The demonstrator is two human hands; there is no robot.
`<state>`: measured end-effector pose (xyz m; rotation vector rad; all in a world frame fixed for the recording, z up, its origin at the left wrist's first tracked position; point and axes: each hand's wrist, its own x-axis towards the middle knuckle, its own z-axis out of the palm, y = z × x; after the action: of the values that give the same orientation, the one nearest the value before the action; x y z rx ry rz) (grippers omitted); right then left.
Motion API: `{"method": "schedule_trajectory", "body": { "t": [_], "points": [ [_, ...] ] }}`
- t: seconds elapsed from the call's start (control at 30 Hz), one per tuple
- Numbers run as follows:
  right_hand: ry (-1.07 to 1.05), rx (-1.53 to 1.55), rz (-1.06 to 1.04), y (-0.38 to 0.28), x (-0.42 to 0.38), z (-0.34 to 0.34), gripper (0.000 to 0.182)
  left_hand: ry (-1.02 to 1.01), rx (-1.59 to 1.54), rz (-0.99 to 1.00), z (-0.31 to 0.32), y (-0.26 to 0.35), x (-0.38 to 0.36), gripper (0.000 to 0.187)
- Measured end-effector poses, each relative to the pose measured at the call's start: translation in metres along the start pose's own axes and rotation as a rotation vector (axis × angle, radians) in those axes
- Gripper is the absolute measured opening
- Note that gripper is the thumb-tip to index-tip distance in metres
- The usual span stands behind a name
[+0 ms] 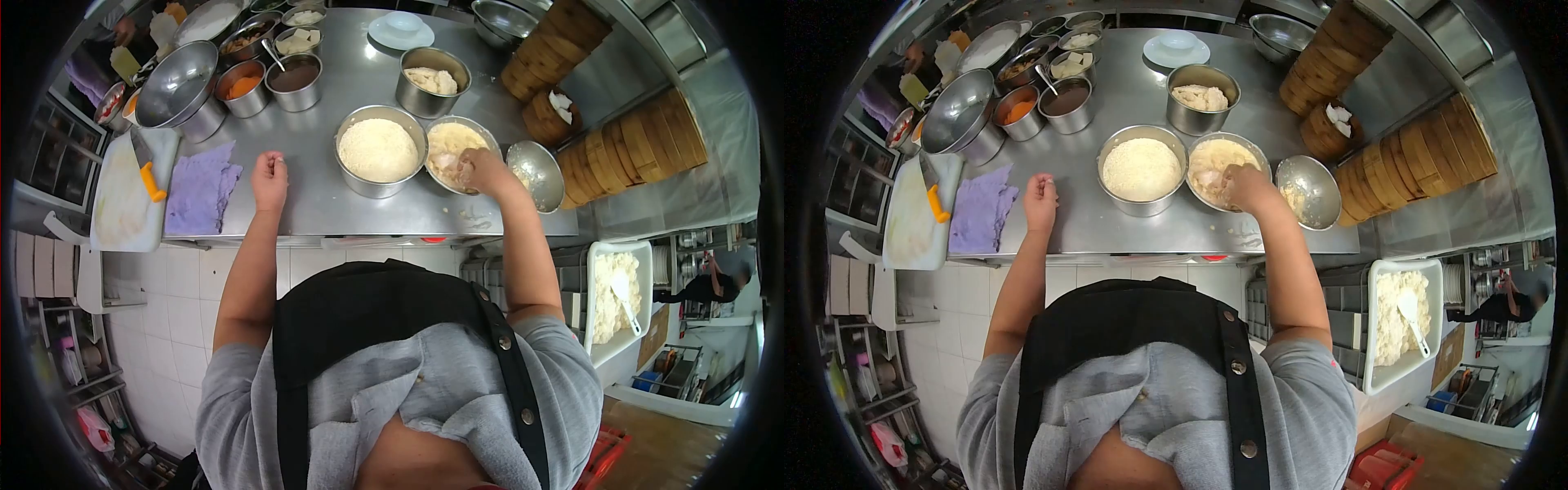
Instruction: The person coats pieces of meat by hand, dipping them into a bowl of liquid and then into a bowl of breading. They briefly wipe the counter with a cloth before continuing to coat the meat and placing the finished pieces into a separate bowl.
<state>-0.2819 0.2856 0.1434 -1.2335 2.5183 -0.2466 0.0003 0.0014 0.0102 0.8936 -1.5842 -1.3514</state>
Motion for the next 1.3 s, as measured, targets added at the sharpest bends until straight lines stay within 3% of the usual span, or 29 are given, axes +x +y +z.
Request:
{"method": "schedule_trajectory", "body": {
  "t": [0.07, 0.53, 0.8, 0.9, 0.97, 1.07, 1.17, 1.27, 1.3],
  "points": [
    [-0.085, -0.013, 0.016, -0.011, -0.006, -0.005, 0.034, 0.0, 0.009, -0.001, -0.002, 0.0, -0.001, 0.006],
    [0.188, 0.603, -0.099, 0.026, -0.018, -0.045, 0.014, -0.013, 0.015, 0.019, -0.002, 0.003, -0.001, 0.008],
    [0.311, 1.049, -0.189, -0.012, -0.012, -0.082, 0.014, -0.007, 0.018, 0.001, -0.001, 0.004, -0.002, 0.007],
    [0.353, 0.882, -0.182, 0.013, 0.026, -0.052, 0.014, -0.011, 0.0, 0.007, -0.002, 0.004, -0.002, 0.007],
    [0.444, -0.018, -0.002, 0.031, 0.051, -0.017, 0.018, -0.019, -0.008, 0.014, -0.003, 0.003, -0.002, 0.007],
    [0.227, -0.228, 0.238, 0.016, 0.043, 0.003, 0.022, -0.028, -0.028, 0.012, -0.003, 0.0, 0.0, 0.007],
    [0.331, -0.355, 0.299, -0.01, 0.03, -0.01, 0.024, 0.007, 0.017, 0.022, -0.001, 0.003, -0.001, 0.006],
    [0.453, -0.398, 0.017, -0.007, 0.033, -0.014, 0.03, 0.01, 0.025, 0.017, 0.0, 0.004, -0.001, 0.006],
    [0.38, -0.338, -0.025, -0.002, 0.037, -0.01, 0.03, -0.01, 0.04, 0.017, 0.0, 0.003, -0.001, 0.006]
  ]
}}
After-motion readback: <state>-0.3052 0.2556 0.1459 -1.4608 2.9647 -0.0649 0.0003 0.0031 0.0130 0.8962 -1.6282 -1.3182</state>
